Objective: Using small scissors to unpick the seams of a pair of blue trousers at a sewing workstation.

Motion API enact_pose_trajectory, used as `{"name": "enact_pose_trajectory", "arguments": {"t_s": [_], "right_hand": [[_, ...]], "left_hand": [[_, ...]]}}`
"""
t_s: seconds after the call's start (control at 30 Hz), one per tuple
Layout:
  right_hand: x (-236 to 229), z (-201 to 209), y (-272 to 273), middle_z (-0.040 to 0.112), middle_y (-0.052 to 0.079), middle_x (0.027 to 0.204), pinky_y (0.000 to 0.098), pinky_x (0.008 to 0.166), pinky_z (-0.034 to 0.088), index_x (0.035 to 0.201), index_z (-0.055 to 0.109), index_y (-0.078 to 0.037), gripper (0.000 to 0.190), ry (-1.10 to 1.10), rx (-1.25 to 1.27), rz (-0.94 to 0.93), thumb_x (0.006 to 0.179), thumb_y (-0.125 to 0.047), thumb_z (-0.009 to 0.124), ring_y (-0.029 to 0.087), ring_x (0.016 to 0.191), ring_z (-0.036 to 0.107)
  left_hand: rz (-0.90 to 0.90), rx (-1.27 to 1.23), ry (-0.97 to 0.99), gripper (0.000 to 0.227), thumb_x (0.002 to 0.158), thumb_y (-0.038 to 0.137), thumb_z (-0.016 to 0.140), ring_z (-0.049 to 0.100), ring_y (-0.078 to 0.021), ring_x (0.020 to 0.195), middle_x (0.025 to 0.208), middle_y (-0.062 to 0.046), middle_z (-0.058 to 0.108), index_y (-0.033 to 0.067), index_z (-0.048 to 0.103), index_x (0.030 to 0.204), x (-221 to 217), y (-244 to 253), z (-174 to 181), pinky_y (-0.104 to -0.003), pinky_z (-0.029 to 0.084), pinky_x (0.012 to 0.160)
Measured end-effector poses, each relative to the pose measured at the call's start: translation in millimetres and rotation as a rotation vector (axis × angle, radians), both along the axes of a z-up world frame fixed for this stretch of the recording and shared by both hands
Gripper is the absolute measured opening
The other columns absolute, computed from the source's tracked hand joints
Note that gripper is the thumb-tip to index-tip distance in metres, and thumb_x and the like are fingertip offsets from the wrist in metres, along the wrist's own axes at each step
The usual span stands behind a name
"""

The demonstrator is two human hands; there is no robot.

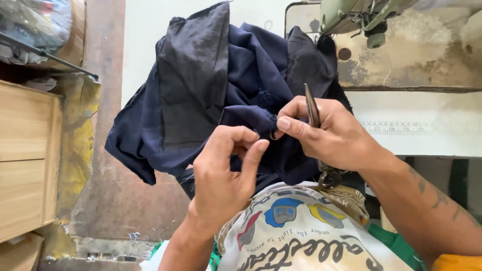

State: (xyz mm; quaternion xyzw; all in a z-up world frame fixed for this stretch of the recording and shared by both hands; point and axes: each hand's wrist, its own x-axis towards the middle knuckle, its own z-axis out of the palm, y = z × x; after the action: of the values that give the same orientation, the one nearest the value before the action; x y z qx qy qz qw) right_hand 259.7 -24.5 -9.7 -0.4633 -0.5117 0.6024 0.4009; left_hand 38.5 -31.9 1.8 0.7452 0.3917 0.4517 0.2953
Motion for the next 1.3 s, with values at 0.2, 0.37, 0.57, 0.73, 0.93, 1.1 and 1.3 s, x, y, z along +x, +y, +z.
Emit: {"name": "enact_pose_trajectory", "arguments": {"t_s": [0.2, 0.37, 0.57, 0.73, 0.93, 1.1, 1.3], "right_hand": [[-6, 0, -6, 0.039, -0.007, 0.054, 0.0239, 0.044, 0.027, 0.101, 0.072, -0.009, 0.016, -0.153, 0.097, 0.018, 0.108, -0.022, 0.067, 0.005, 0.048, 0.034], [-12, -6, -15, 0.044, -0.008, 0.066, 0.023, 0.051, 0.027, 0.101, 0.072, -0.011, 0.009, -0.24, 0.13, -0.081, 0.106, -0.017, 0.073, 0.004, 0.057, 0.034], [-20, -4, -22, 0.06, -0.004, 0.079, 0.0239, 0.05, 0.029, 0.103, 0.073, -0.009, 0.002, -0.327, 0.283, -0.076, 0.104, -0.01, 0.074, 0.004, 0.056, 0.034], [-20, -2, -21, 0.049, -0.006, 0.067, 0.0252, 0.051, 0.031, 0.098, 0.07, -0.013, 0.006, -0.435, 0.333, -0.069, 0.102, -0.012, 0.075, 0.006, 0.057, 0.035], [-19, -10, -13, 0.044, -0.006, 0.066, 0.0278, 0.054, 0.033, 0.089, 0.066, -0.012, 0.015, -0.495, 0.295, -0.13, 0.1, -0.012, 0.077, 0.008, 0.061, 0.034], [-12, 10, -15, 0.067, 0.001, 0.096, 0.0356, 0.071, 0.054, 0.131, 0.058, -0.012, 0.042, -0.674, 0.133, -0.081, 0.103, -0.04, 0.07, 0.015, 0.077, 0.061], [6, 17, -55, 0.045, -0.002, 0.069, 0.0401, 0.058, 0.039, 0.081, 0.049, -0.014, 0.045, -0.716, 0.129, -0.147, 0.115, -0.043, 0.044, 0.018, 0.062, 0.046]], "left_hand": [[0.032, 0.223, 0.074, 0.011, 0.105, -0.001, 0.075, 0.069, -0.0244, 0.083, 0.098, -0.014, 0.071, -0.003, 0.065, 0.108, 8, 3, -5, -0.033, 0.063, 0.078], [0.002, 0.288, 0.235, 0.008, 0.108, -0.001, 0.07, 0.072, -0.0287, 0.089, 0.103, -0.015, 0.073, -0.006, 0.067, 0.114, 6, 1, -2, -0.039, 0.063, 0.087], [0.033, 0.249, 0.35, 0.005, 0.11, 0.003, 0.064, 0.067, -0.0274, 0.083, 0.098, -0.013, 0.068, -0.0021, 0.064, 0.111, 5, 0, -14, -0.039, 0.059, 0.077], [-0.013, 0.147, 0.215, 0.012, 0.097, -0.002, 0.067, 0.058, -0.02, 0.071, 0.086, -0.005, 0.06, 0.0051, 0.058, 0.094, 5, 19, -30, -0.035, 0.052, 0.066], [0.064, -0.376, -0.094, 0.008, 0.094, 0.004, 0.071, 0.057, -0.0018, 0.068, 0.077, 0.005, 0.066, 0.0099, 0.072, 0.089, 8, 22, -36, -0.019, 0.053, 0.063], [-0.029, -0.635, -0.336, 0.013, 0.102, 0.015, 0.073, 0.076, -0.0107, 0.073, 0.082, -0.01, 0.08, 0.002, 0.074, 0.097, 7, 21, -37, -0.022, 0.064, 0.063], [0.004, -0.667, -0.453, 0.011, 0.1, 0.01, 0.074, 0.081, -0.016, 0.079, 0.084, -0.013, 0.081, 0.0, 0.074, 0.096, 22, 8, -42, -0.027, 0.073, 0.073]]}}
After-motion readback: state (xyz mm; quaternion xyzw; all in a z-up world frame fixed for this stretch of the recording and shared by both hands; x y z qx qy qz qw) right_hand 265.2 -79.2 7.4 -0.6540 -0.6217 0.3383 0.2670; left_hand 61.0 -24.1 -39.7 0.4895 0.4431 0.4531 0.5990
